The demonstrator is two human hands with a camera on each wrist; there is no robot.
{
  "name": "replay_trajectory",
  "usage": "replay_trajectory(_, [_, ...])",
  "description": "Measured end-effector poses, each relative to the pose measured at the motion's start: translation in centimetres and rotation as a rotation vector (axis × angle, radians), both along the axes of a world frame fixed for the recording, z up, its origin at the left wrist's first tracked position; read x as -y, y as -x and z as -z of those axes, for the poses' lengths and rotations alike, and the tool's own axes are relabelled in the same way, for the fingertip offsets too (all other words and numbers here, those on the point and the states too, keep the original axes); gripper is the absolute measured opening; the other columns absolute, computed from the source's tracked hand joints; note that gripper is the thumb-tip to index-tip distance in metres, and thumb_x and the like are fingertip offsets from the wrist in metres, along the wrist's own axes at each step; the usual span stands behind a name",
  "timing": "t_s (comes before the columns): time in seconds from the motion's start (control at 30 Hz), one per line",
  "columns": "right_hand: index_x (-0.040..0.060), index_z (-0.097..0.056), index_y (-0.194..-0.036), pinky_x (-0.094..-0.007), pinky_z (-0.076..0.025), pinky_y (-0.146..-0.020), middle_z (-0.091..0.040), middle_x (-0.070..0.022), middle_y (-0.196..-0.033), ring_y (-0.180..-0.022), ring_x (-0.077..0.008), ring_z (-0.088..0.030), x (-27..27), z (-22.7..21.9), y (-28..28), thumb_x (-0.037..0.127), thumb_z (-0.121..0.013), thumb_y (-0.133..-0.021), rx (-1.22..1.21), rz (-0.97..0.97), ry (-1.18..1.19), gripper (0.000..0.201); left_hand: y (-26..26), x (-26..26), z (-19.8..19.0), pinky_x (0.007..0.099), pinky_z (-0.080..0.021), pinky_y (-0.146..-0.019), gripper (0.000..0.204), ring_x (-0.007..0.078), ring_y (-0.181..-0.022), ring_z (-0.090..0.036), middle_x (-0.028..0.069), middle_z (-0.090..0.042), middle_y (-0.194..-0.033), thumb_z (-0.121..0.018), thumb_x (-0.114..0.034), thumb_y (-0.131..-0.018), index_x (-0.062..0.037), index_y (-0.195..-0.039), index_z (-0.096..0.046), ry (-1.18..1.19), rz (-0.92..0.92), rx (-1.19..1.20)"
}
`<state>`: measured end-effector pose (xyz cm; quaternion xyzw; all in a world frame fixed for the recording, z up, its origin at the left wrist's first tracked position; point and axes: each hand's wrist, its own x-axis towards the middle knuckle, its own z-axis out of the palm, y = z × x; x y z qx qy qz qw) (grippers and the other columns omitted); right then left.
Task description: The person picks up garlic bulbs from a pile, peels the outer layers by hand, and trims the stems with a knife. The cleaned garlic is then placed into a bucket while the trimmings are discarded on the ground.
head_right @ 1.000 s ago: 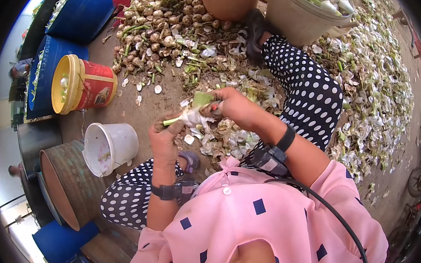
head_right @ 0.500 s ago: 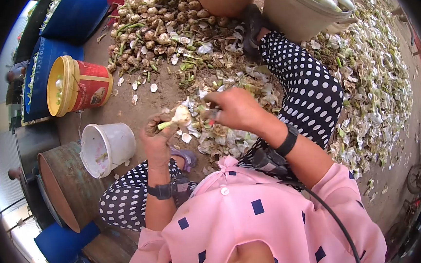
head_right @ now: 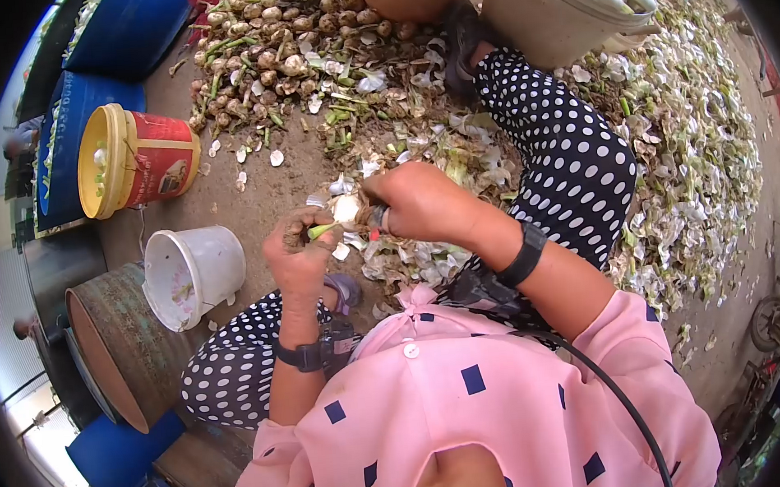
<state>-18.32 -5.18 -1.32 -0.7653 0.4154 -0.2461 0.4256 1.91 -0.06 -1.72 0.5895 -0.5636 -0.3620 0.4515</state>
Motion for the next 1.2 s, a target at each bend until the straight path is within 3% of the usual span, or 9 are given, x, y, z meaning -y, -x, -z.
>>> replay_trajectory(0.17, [0.0045,-0.059,-0.074,-0.0453,-0.05,-0.059,-0.061,-0.0165,-0.065,-0.065,-0.0351,-0.063,-1.2,-1.4,-1.0,0.008,-0.062,-0.063,-0.317,0.007,0.261,0.012,0.2,-0.1,-0.9,0.0259,-0.049,-0.07,0.023,0.0125,-0.071,-0.06,0.0054,-0.065,-0.082,-0.069,0.006,-0.067,0.0011,-0.088,-0.062,0.124,0.146,0.277])
replay_trajectory(0.3, [0.0041,-0.056,-0.074,-0.043,-0.047,-0.056,-0.061,-0.0126,-0.064,-0.062,-0.0342,-0.062,-0.5,-0.1,-0.7,0.014,-0.069,-0.069,-0.183,0.049,0.331,0.017,-0.2,-0.4,-1.2,0.0277,-0.049,-0.071,0.024,0.0148,-0.074,-0.061,0.007,-0.066,-0.087,-0.069,0.006,-0.066,-0.0001,-0.089,-0.063,0.132,0.126,0.268])
replay_trajectory(0.43, [0.004,-0.056,-0.074,-0.044,-0.048,-0.059,-0.061,-0.0146,-0.066,-0.065,-0.0355,-0.061,1.2,2.1,0.9,0.014,-0.067,-0.072,-0.01,0.226,0.118,0.015,-1.2,-0.8,-0.4,0.0285,-0.049,-0.076,0.022,0.0149,-0.078,-0.059,0.0051,-0.061,-0.089,-0.067,0.01,-0.067,-0.0014,-0.085,-0.061,0.052,0.063,-0.28])
replay_trajectory(0.5, [0.0041,-0.059,-0.079,-0.0443,-0.048,-0.063,-0.063,-0.0161,-0.071,-0.071,-0.0364,-0.062,1.8,3.0,2.2,0.013,-0.067,-0.072,-0.391,0.291,0.206,0.014,-1.6,-0.8,-0.4,0.0284,-0.048,-0.079,0.023,0.0142,-0.081,-0.057,0.004,-0.06,-0.089,-0.067,0.011,-0.067,-0.0018,-0.084,-0.059,0.075,0.095,-0.351])
replay_trajectory(0.83, [0.0132,-0.051,-0.127,-0.0427,-0.051,-0.073,-0.065,-0.0195,-0.099,-0.091,-0.0362,-0.063,2.3,0.5,2.6,0.023,-0.074,-0.068,-0.6,-0.18,0.001,0.064,-2.6,2.2,1.4,0.0305,-0.058,-0.065,0.019,0.0191,-0.079,-0.064,0.0066,-0.057,-0.089,-0.059,0.011,-0.072,-0.0029,-0.085,-0.055,-0.308,-0.075,-0.876])
replay_trajectory(0.93, [0.0096,-0.037,-0.14,-0.0382,-0.047,-0.09,-0.054,-0.0216,-0.126,-0.111,-0.0315,-0.057,3.4,-0.9,1.8,0.013,-0.074,-0.069,0.125,-0.157,-0.28,0.08,-0.5,3.6,2.0,0.0279,-0.055,-0.06,0.022,0.0165,-0.078,-0.063,0.0067,-0.06,-0.09,-0.061,0.009,-0.071,-0.0035,-0.088,-0.058,-0.464,0.027,-0.746])
replay_trajectory(1.03, [0.006,-0.039,-0.138,-0.0344,-0.049,-0.087,-0.057,-0.0153,-0.124,-0.1,-0.0233,-0.061,5.0,0.9,0.4,0.011,-0.073,-0.074,0.109,-0.201,-0.18,0.073,1.5,5.8,2.5,0.027,-0.055,-0.066,0.032,0.0185,-0.08,-0.064,0.0086,-0.06,-0.098,-0.061,0.007,-0.075,-0.0035,-0.104,-0.054,-0.412,0.035,-0.819])
replay_trajectory(1.13, [0.005,-0.041,-0.137,-0.0328,-0.05,-0.086,-0.057,-0.0143,-0.124,-0.099,-0.0217,-0.061,12.2,-1.5,2.3,0.012,-0.066,-0.081,-0.001,-0.04,-0.482,0.062,0.5,8.3,4.0,0.0271,-0.052,-0.065,0.034,0.0172,-0.077,-0.063,0.0076,-0.061,-0.091,-0.057,0.002,-0.085,-0.002,-0.118,-0.052,-0.447,-0.06,-0.761])
replay_trajectory(1.2, [0.0033,-0.043,-0.134,-0.0325,-0.052,-0.08,-0.058,-0.0147,-0.119,-0.095,-0.021,-0.061,19.6,-3.0,5.6,0.024,-0.057,-0.09,0.805,-0.107,-0.585,0.051,-1.2,8.9,6.2,0.0261,-0.049,-0.063,0.031,0.0163,-0.074,-0.062,0.0064,-0.061,-0.085,-0.055,-0.001,-0.087,-0.0014,-0.118,-0.054,-0.513,-0.138,-0.671])
